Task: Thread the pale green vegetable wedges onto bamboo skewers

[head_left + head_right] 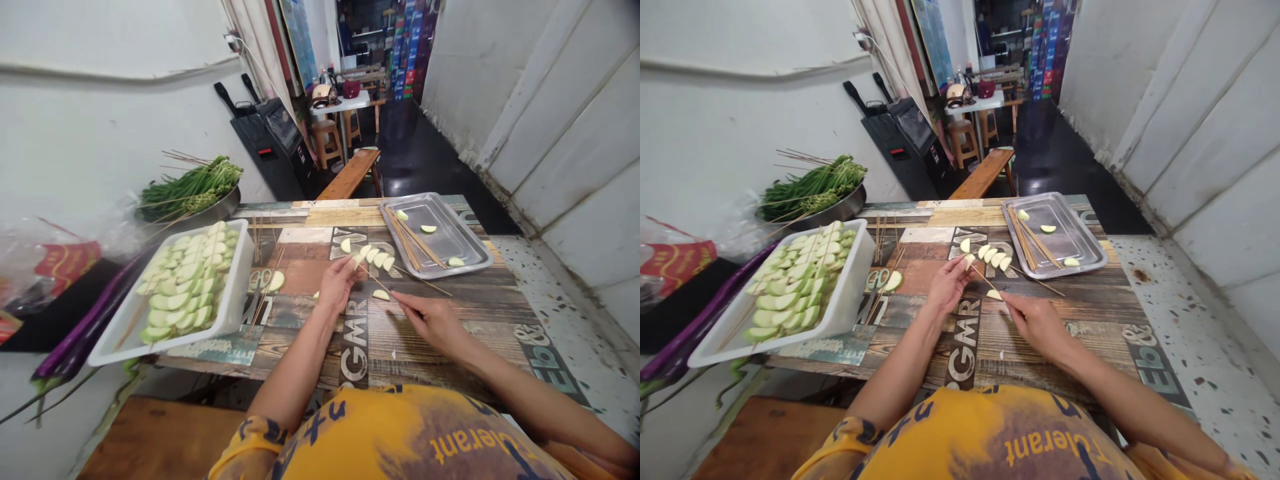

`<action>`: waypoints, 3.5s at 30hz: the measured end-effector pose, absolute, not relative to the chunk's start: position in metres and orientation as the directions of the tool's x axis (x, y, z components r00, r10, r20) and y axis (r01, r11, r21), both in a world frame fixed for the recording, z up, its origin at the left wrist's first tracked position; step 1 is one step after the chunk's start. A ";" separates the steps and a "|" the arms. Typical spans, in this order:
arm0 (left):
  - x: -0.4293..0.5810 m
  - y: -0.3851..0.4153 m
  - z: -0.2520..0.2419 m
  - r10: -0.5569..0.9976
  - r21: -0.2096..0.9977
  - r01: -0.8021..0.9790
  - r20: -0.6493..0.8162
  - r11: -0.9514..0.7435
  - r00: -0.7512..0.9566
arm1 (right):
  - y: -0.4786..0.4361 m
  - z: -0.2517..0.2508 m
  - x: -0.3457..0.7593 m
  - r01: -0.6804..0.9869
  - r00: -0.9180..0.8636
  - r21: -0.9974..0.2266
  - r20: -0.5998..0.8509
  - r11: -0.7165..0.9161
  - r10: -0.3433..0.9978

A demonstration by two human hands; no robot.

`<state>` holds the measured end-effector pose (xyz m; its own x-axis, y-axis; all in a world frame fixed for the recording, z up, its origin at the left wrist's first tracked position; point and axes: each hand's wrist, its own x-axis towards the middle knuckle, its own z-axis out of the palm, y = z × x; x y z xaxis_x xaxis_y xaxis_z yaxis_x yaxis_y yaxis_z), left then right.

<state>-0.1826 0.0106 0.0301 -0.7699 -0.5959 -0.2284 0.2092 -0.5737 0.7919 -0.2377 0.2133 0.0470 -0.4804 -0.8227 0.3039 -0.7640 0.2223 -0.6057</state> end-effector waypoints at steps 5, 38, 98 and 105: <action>-0.183 0.011 0.030 -0.561 0.767 0.194 -0.246 -0.611 -0.791 | 0.212 0.044 -0.239 -0.727 -0.513 -0.642 0.273 0.243 -0.814; -0.181 0.034 0.031 -0.472 0.520 0.264 -0.321 -0.813 -0.821 | 0.187 0.033 -0.219 -0.380 -0.585 -0.900 0.056 0.212 -0.809; -0.177 -0.004 0.034 -0.603 0.691 0.207 -0.398 -0.693 -0.691 | 0.199 0.046 -0.237 -0.520 -0.509 -0.825 0.091 0.222 -0.856; -0.178 -0.003 0.032 -0.595 0.697 0.204 -0.379 -0.687 -0.709 | 0.199 0.044 -0.238 -0.506 -0.516 -0.833 0.084 0.224 -0.852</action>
<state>-0.1776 -0.0029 0.0319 -0.7088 -0.5951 -0.3788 0.2040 -0.6869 0.6975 -0.2376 0.1987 0.0435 -0.5162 -0.8523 0.0844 -0.5057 0.2238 -0.8332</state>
